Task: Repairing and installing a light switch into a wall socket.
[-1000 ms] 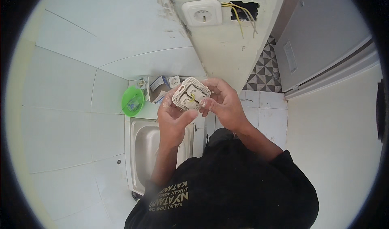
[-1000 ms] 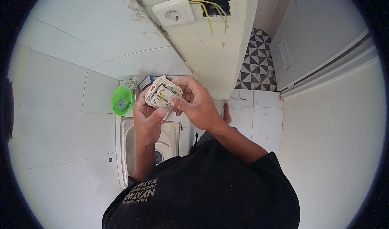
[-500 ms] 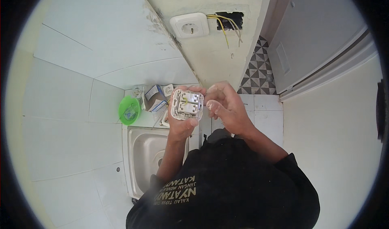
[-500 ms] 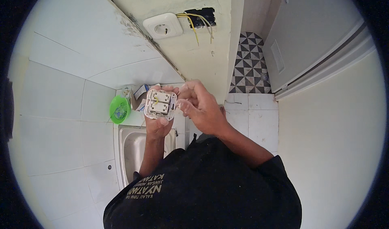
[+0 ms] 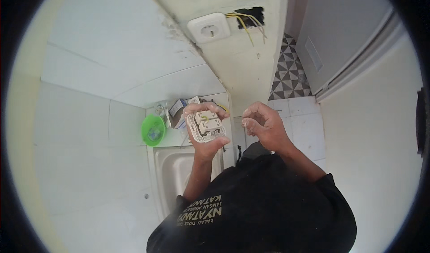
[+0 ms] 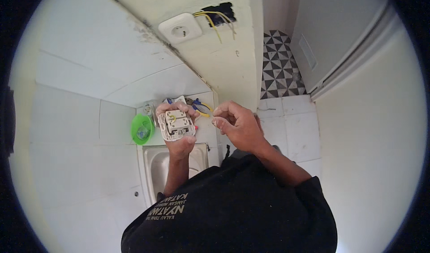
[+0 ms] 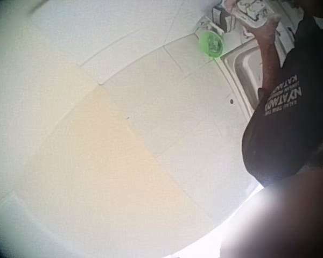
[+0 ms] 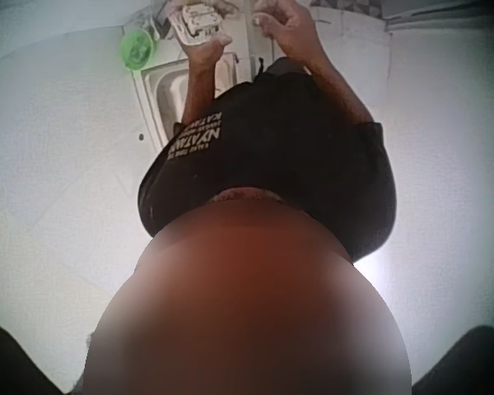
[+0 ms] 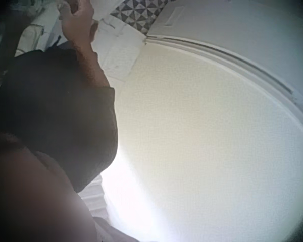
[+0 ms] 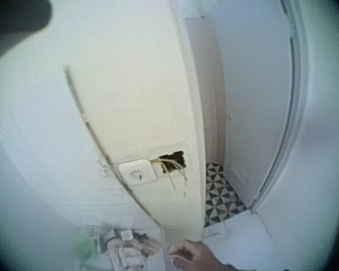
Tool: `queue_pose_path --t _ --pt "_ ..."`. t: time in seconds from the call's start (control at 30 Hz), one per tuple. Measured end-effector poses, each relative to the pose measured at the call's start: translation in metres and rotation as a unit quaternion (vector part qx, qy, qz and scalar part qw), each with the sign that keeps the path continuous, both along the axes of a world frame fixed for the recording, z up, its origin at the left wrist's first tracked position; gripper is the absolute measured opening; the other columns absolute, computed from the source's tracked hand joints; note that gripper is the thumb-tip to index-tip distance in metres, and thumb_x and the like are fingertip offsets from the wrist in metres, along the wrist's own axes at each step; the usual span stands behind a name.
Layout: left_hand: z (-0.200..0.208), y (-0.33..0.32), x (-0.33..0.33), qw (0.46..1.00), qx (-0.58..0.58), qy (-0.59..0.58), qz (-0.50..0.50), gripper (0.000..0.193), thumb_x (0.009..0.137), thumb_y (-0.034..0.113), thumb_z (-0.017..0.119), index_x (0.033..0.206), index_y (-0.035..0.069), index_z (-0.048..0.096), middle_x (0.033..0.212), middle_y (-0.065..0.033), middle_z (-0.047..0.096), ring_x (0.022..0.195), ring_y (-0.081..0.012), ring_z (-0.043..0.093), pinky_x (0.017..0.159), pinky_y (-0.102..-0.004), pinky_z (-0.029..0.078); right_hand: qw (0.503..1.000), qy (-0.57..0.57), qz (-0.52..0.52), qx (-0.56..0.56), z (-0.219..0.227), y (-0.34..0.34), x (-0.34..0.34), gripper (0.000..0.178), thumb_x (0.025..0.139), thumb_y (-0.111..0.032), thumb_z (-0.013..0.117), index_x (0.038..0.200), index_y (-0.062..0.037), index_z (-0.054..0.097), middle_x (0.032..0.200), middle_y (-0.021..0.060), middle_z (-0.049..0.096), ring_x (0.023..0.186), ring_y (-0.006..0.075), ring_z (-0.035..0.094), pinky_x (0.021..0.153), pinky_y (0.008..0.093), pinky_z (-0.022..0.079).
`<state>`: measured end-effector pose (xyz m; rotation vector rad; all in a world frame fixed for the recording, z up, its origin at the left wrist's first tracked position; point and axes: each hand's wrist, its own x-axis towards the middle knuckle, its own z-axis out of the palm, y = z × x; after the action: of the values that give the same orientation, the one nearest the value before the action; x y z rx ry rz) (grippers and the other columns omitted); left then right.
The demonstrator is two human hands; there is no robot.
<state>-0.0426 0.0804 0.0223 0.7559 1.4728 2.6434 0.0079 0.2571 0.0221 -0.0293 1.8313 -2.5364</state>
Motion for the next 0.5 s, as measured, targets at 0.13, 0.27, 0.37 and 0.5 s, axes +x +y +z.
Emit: queue_pose_path --t 0.13,0.27,0.37,0.5 --pt "-0.008 -0.002 0.000 0.998 0.014 0.000 -0.069 0.097 0.053 0.030 0.097 0.128 0.020 0.036 0.113 -0.0083 0.051 0.090 -0.0196 0.055 0.072 -0.0387 0.054 0.999 -0.017 -0.038 0.022 -0.008 0.005 0.025 0.014 0.092 -0.011 0.064 0.099 -0.0007 0.058 0.082 0.0018 0.061 0.068 0.0063 0.054 0.059 0.0235 0.045" --pt "-0.002 0.009 0.001 0.981 0.046 -0.077 -0.173 0.094 0.054 0.031 0.096 0.127 0.023 0.037 0.114 -0.0086 0.051 0.087 -0.0194 0.055 0.064 -0.0335 0.053 0.993 -0.015 -0.098 0.064 -0.015 0.015 0.052 0.012 0.091 -0.008 0.065 0.097 0.0005 0.059 0.080 0.0015 0.063 0.066 0.0045 0.053 0.059 0.0231 0.044" --pt "0.008 0.029 0.011 0.975 0.039 -0.086 -0.202 0.091 0.059 0.025 0.094 0.130 0.022 0.037 0.118 -0.0090 0.048 0.089 -0.0199 0.054 0.068 -0.0327 0.052 0.987 -0.014 -0.140 0.075 -0.021 0.023 0.070 0.011 0.090 -0.008 0.066 0.094 0.0003 0.060 0.076 0.0010 0.062 0.064 0.0044 0.052 0.058 0.0229 0.044" --pt "0.011 0.040 0.014 0.980 0.030 -0.089 -0.176 0.086 0.064 0.022 0.091 0.131 0.019 0.036 0.117 -0.0083 0.047 0.089 -0.0195 0.053 0.068 -0.0322 0.051 0.987 -0.014 -0.146 0.067 -0.022 0.027 0.087 0.012 0.093 -0.010 0.063 0.097 -0.0008 0.058 0.080 0.0016 0.059 0.066 0.0069 0.055 0.060 0.0233 0.046"
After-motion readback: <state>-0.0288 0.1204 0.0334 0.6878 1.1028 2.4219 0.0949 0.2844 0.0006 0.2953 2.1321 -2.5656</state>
